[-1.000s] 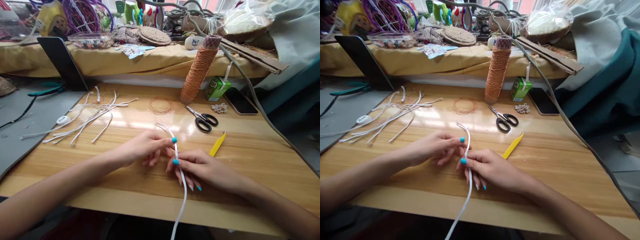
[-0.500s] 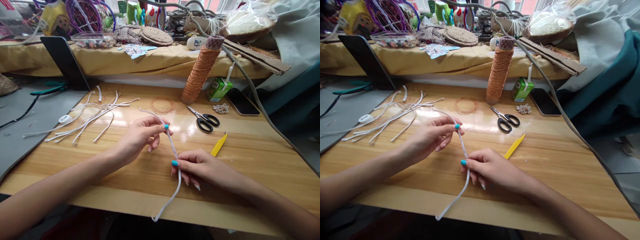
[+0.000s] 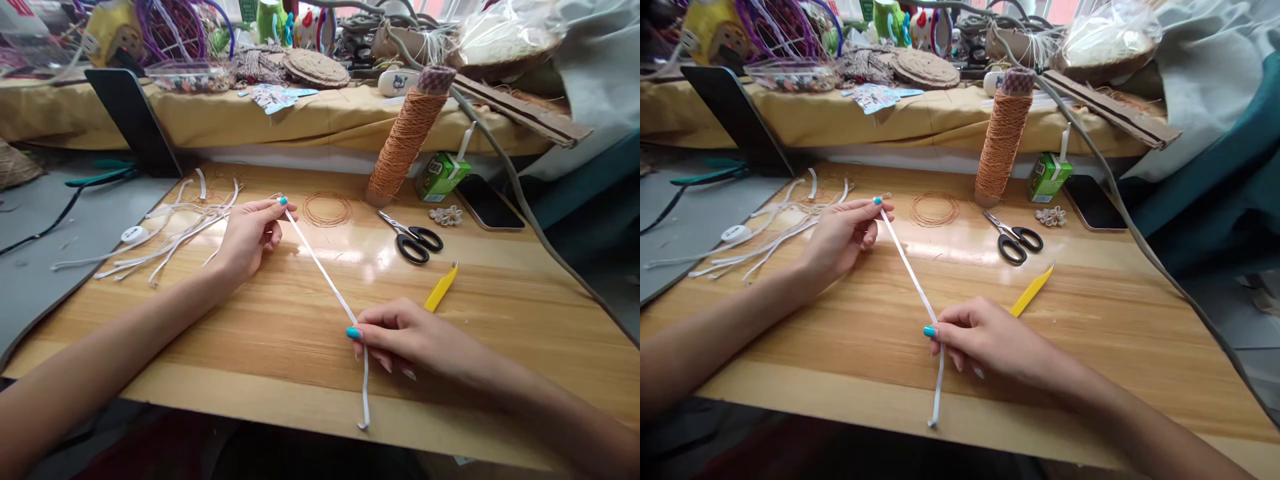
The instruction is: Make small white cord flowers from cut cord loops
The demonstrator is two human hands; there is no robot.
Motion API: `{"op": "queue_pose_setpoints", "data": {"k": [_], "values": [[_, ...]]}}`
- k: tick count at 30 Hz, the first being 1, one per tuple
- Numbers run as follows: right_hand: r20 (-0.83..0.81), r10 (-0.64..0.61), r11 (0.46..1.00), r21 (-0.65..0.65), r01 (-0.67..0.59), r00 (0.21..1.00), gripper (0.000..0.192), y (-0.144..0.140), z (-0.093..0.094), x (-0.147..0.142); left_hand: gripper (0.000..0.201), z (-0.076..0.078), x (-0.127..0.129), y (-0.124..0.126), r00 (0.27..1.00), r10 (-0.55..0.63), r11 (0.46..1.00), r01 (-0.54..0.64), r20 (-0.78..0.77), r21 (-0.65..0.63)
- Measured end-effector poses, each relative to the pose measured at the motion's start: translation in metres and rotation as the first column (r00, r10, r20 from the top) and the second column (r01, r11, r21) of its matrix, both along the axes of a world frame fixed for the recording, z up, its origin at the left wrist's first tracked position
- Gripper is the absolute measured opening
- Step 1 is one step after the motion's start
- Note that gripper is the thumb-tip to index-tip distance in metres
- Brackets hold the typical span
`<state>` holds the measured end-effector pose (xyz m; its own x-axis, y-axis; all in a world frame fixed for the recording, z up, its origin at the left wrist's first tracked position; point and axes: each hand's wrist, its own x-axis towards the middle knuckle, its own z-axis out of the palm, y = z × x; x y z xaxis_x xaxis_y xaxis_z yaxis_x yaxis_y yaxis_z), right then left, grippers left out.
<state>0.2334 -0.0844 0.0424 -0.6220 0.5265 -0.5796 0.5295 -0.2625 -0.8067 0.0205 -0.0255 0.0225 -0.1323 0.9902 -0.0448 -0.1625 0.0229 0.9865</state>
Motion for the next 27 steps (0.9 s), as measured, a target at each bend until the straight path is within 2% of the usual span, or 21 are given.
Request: {"op": "queue_pose_setpoints", "data": {"k": [7,13,15,17,19,20,23,27], "values": [[0.044,0.028,0.999,0.042,-0.030,0.999,0.032,-0.005,0.002,-0.001,0.013,-0.002,-0.018,0.016,0.989,0.135,0.990,-0.138,0.058,0.039],[0.092,0.073,0.982,0.165,-0.087,0.993,0.034,-0.005,0.002,-0.001,0.015,0.005,-0.025,0.021,0.987,0.159,0.986,-0.160,0.018,0.039],[0.101,0.122,0.968,0.206,-0.141,0.987,0.033,-0.006,0.001,0.000,0.014,0.008,-0.038,0.023,0.982,0.189,0.981,-0.188,-0.007,0.038],[0.091,0.198,0.946,0.244,-0.215,0.976,0.032,-0.008,0.000,0.001,0.010,0.012,-0.057,0.028,0.986,0.166,0.986,-0.165,-0.032,0.022],[0.080,0.253,0.924,0.277,-0.265,0.964,0.032,-0.010,-0.001,0.002,0.013,0.016,-0.076,0.032,0.958,0.287,0.956,-0.285,-0.021,0.075],[0.076,0.260,0.920,0.283,-0.271,0.963,0.031,-0.010,-0.001,0.002,0.015,0.018,-0.082,0.034,0.950,0.310,0.947,-0.308,-0.015,0.087],[0.057,0.209,0.950,0.224,-0.216,0.976,0.032,-0.011,0.000,0.002,0.008,0.026,-0.080,0.033,0.968,0.249,0.963,-0.250,0.026,0.095],[-0.014,0.032,0.999,0.041,-0.032,0.999,0.029,-0.009,-0.001,0.002,0.006,0.035,-0.038,0.015,0.998,0.055,0.998,-0.055,-0.011,0.023]]}}
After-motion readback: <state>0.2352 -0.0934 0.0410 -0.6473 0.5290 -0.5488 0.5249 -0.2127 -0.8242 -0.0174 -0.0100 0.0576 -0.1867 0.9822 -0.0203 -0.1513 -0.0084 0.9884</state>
